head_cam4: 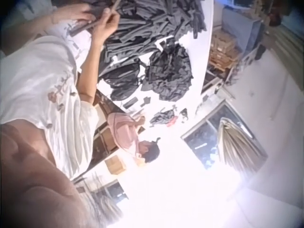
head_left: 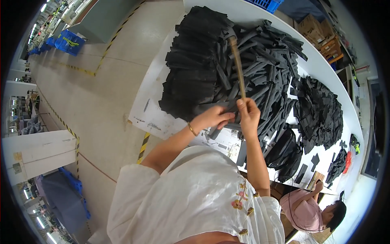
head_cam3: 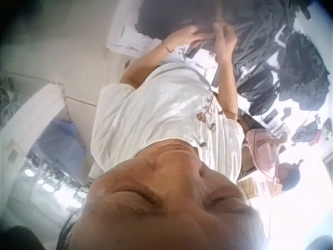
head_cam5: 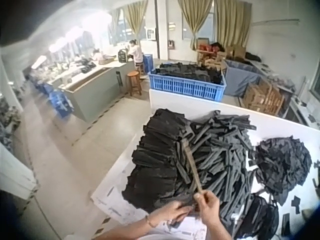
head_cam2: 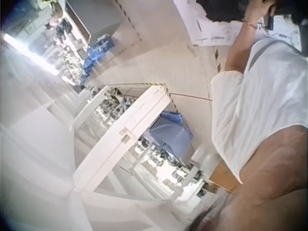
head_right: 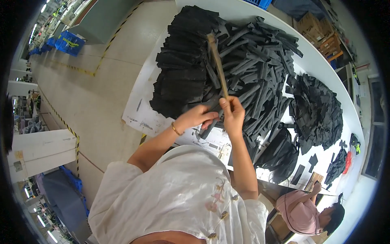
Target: Sorting and organizing black rubber or plastic components on a workbench using a wooden stick for manipulation.
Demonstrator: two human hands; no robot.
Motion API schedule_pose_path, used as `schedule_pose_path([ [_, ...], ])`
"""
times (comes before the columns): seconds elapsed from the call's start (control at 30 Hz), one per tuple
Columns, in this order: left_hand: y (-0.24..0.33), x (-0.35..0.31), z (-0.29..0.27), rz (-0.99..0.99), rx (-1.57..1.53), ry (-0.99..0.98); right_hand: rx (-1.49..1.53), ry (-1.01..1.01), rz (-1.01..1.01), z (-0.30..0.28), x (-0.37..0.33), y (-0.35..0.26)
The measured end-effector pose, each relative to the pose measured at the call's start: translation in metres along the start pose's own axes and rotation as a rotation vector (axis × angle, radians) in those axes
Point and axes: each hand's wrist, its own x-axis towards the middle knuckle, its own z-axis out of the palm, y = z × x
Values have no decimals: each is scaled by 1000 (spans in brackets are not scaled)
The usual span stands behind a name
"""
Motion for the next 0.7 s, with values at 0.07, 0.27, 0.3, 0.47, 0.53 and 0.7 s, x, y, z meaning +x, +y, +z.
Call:
schedule_pose_path([
  [0.07,-18,-7,21,47,-171,128,39,123,56,-5,15,-19],
  [0.27,-18,-20,41,202,-193,235,-110,258,-160,-20,68,-48],
  [0.3,-27,-23,41,198,-194,234,-75,353,-203,-26,77,-52],
  [0.47,-94,-16,15,392,439,647,76,325,-164,-88,149,-78],
  [0.53,-82,11,-8,327,715,686,-77,256,-120,-110,158,-60],
  [0.7,-91,68,-36,137,1318,595,-652,401,-270,-101,117,-33],
])
